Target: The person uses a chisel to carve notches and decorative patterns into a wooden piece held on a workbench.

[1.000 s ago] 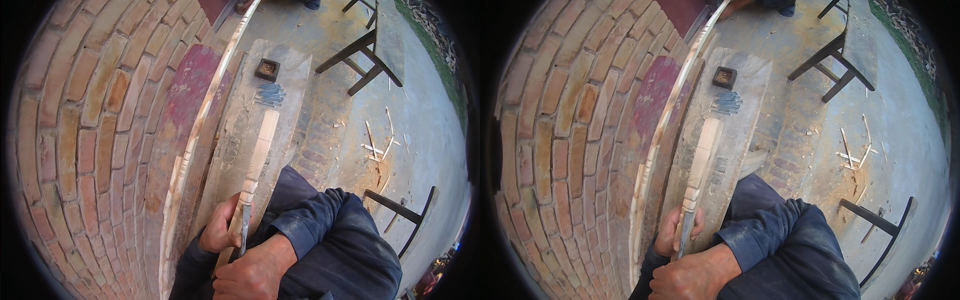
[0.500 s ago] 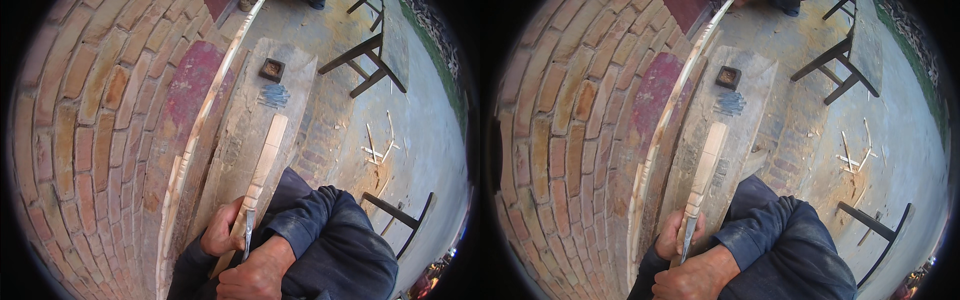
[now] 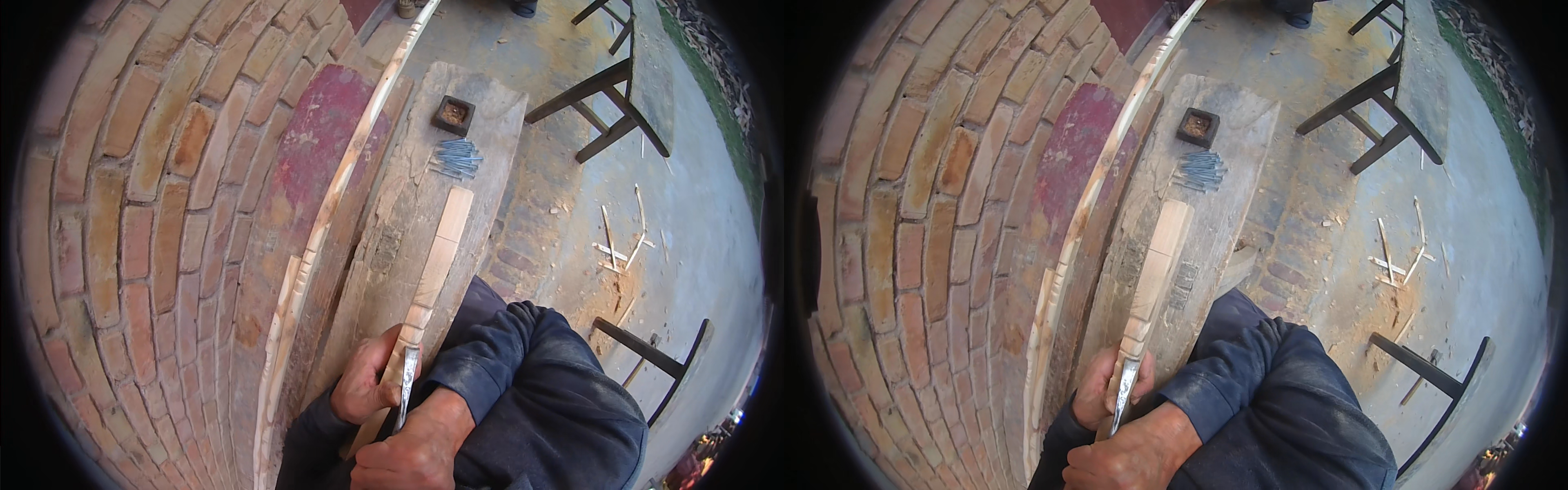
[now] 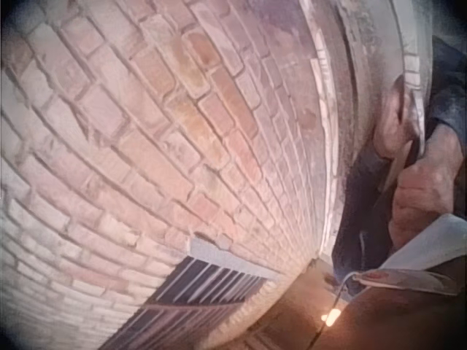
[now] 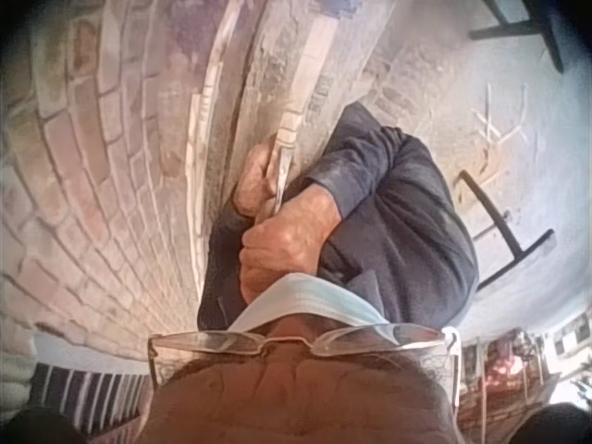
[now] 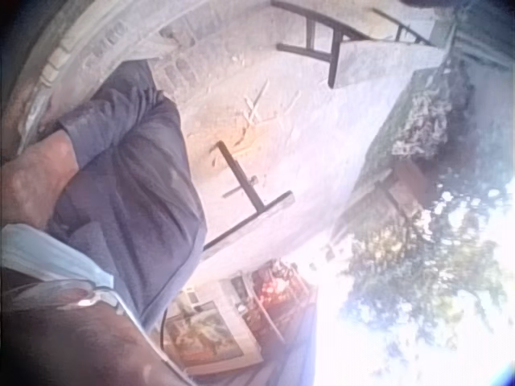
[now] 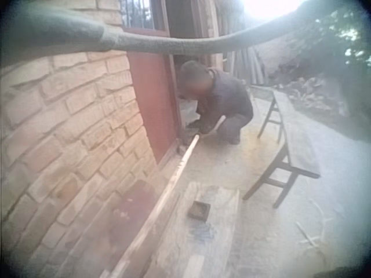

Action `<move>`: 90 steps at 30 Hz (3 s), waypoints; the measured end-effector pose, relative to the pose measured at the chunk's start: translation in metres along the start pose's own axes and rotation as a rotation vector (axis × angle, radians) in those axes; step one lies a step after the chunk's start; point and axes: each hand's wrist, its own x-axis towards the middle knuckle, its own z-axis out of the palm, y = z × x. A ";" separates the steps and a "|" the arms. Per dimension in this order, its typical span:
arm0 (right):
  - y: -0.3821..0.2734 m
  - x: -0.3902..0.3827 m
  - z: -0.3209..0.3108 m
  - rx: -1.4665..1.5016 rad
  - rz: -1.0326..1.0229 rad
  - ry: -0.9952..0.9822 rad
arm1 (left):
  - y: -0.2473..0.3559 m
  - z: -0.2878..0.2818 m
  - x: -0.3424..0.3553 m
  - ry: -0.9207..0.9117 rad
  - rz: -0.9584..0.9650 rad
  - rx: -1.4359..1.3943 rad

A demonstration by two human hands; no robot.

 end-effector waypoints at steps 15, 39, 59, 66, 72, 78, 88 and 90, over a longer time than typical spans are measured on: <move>0.003 0.002 0.003 -0.034 0.071 -0.086 | -0.005 -0.009 0.002 -0.056 0.103 0.079; 0.007 -0.012 0.004 0.165 -0.019 0.060 | 0.004 -0.012 -0.002 -0.031 -0.136 -0.037; -0.019 0.003 -0.008 -0.010 0.042 -0.190 | -0.007 -0.007 0.000 -0.132 0.063 -0.053; -0.015 0.021 -0.009 -0.069 0.005 -0.041 | -0.005 -0.004 0.000 -0.145 0.099 -0.104; -0.010 0.015 -0.007 -0.059 -0.004 0.023 | -0.002 -0.004 0.000 -0.162 0.084 -0.135; -0.009 0.013 -0.005 -0.093 -0.004 0.068 | 0.000 -0.002 0.000 -0.150 0.083 -0.118; -0.009 0.020 -0.009 -0.028 0.063 0.075 | 0.002 -0.001 0.001 -0.145 0.083 -0.108; -0.008 0.020 -0.007 -0.015 0.080 0.098 | 0.003 0.000 0.001 -0.122 0.089 -0.069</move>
